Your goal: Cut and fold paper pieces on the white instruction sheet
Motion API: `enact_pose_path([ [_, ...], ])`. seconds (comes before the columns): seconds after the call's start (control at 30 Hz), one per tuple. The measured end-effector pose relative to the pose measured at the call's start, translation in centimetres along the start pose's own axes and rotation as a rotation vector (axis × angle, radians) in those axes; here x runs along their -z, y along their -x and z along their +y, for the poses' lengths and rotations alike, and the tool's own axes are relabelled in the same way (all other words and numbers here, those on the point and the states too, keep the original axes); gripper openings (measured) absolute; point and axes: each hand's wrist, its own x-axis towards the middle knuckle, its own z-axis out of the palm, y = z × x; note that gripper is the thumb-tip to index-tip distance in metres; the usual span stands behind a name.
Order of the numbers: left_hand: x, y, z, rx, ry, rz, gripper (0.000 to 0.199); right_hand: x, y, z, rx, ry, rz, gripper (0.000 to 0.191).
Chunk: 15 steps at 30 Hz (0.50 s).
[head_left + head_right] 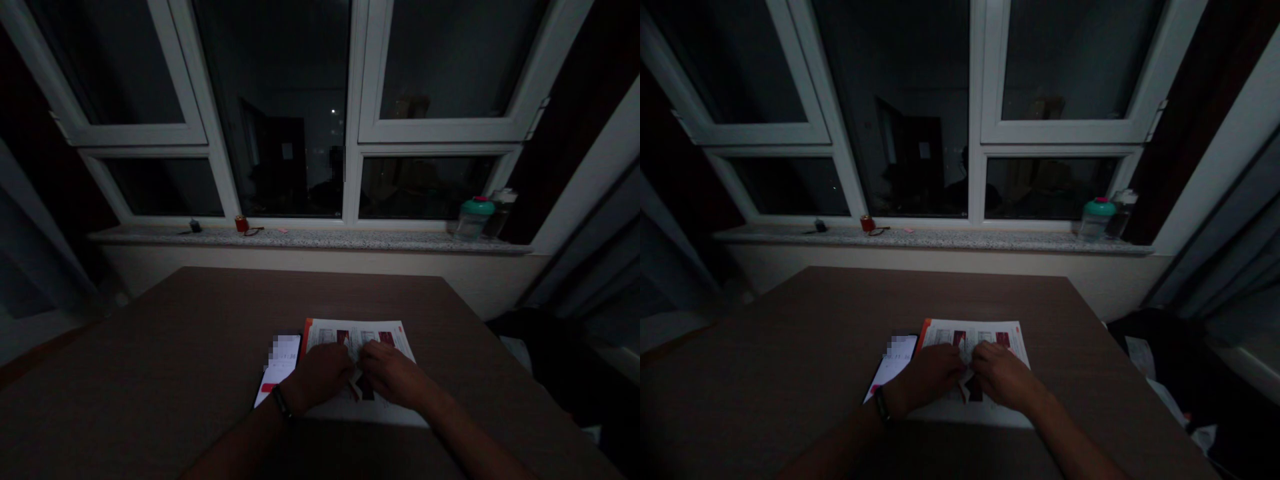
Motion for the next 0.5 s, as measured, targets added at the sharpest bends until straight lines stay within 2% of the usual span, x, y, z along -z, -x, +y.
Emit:
enact_pose_path([
  [0.13,-0.3,0.0,-0.1,-0.016,0.023,0.011,0.013,-0.2,0.0,0.0,-0.014,-0.051,-0.008,0.024],
  [0.3,-0.9,0.1,-0.6,0.029,0.108,0.056,0.016,-0.4,-0.2,0.0,-0.092,-0.161,0.027,0.016],
  [0.5,-1.1,0.5,0.3,0.032,0.065,0.087,0.046,-0.6,-0.4,-0.4,-0.183,-0.182,0.071,0.022],
])
